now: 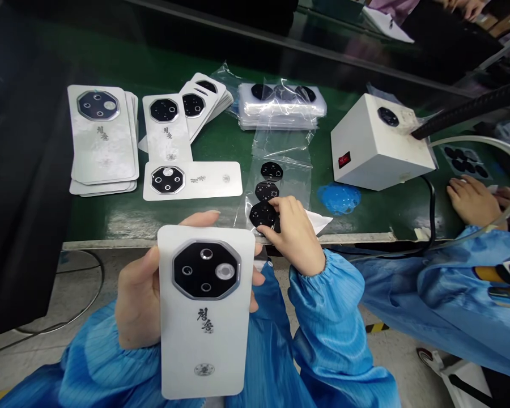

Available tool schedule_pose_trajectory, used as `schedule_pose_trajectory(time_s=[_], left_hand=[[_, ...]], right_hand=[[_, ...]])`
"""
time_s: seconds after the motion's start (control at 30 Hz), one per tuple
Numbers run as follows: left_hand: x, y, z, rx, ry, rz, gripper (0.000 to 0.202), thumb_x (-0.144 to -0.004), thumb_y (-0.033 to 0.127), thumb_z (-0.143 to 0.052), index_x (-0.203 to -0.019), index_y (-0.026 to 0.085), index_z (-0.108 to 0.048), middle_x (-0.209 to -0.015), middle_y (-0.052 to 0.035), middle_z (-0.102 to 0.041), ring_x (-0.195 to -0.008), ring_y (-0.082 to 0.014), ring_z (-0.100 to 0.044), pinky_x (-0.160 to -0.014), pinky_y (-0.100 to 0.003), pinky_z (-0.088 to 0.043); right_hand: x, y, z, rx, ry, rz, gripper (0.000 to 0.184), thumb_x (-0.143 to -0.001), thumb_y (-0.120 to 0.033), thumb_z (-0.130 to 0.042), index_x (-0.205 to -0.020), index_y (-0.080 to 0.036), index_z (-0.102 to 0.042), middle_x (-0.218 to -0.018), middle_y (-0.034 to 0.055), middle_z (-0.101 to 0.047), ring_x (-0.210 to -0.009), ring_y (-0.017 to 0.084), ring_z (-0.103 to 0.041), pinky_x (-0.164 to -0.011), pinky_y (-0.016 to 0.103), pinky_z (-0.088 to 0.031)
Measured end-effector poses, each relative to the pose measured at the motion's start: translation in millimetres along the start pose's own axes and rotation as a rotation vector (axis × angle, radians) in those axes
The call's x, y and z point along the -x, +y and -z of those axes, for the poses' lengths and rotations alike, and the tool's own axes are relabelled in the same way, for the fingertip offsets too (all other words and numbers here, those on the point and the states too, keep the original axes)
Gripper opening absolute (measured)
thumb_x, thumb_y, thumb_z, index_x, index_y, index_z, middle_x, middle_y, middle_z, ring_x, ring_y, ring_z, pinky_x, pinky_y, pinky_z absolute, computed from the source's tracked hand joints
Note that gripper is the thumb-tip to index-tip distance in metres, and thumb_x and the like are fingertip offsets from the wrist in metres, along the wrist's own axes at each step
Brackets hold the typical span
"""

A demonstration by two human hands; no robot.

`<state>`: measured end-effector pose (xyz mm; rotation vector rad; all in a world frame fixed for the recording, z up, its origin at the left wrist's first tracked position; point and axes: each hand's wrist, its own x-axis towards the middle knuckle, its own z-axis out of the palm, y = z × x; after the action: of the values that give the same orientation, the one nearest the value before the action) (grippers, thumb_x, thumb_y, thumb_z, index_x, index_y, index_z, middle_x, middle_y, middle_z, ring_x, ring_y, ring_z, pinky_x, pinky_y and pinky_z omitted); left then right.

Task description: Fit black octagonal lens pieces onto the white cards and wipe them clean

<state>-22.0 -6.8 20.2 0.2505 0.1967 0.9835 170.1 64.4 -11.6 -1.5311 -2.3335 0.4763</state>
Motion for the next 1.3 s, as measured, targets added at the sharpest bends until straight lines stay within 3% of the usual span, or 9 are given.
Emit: schedule_pose_trajectory(time_s=[0.27, 0.5, 0.87, 1.3], left_hand=[[-1.4, 1.4, -0.8, -0.01, -0.021, -0.018, 0.038, -0.088, 0.044, -0.041, -0.12, 0.029, -0.053, -0.117, -0.0087, -0.065, -0.104, -0.0282, -0.062, -0.081, -0.041, -0.051], [-3.3, 1.8, -2.2, 0.025, 0.015, 0.008, 0.038, -0.085, 0.043, -0.045, -0.12, 0.029, -0.051, -0.114, -0.008, -0.066, -0.101, -0.0287, -0.063, -0.078, -0.041, -0.052], [-3.5, 1.9, -4.7, 0.017, -0.007, -0.014, 0.037, -0.088, 0.041, -0.04, -0.121, 0.029, -0.052, -0.113, -0.0082, -0.067, -0.101, -0.0279, -0.064, -0.076, -0.039, -0.052], [1.4, 3.1, -0.6, -0.013, -0.14, 0.016, 0.041, -0.091, 0.046, -0.029, -0.124, 0.032, -0.049, -0.125, -0.0096, -0.06, -0.109, -0.0266, -0.059, -0.085, -0.045, -0.046]], right_hand=[[4.1, -3.8, -0.6, 0.036, 0.015, 0.026, 0.038, -0.085, -0.024, -0.043, -0.121, -0.012, -0.046, -0.105, 0.0156, -0.049, -0.099, 0.03, -0.052, -0.078, 0.047, -0.05], [6.4, -1.1, -2.6, 0.032, 0.056, 0.062, 0.037, -0.085, -0.022, -0.044, -0.122, -0.018, -0.046, -0.104, 0.0153, -0.05, -0.099, 0.032, -0.054, -0.072, 0.046, -0.052], [10.3, -5.6, 0.2, -0.003, 0.059, 0.096, 0.031, -0.084, -0.027, -0.052, -0.114, -0.019, -0.051, -0.103, 0.0116, -0.056, -0.099, 0.028, -0.056, -0.083, 0.045, -0.05], [18.9, -4.0, 10.2, -0.078, 0.344, 0.108, 0.04, -0.079, -0.036, -0.064, -0.113, -0.017, -0.055, -0.1, 0.0095, -0.058, -0.087, 0.02, -0.057, -0.075, 0.035, -0.052]])
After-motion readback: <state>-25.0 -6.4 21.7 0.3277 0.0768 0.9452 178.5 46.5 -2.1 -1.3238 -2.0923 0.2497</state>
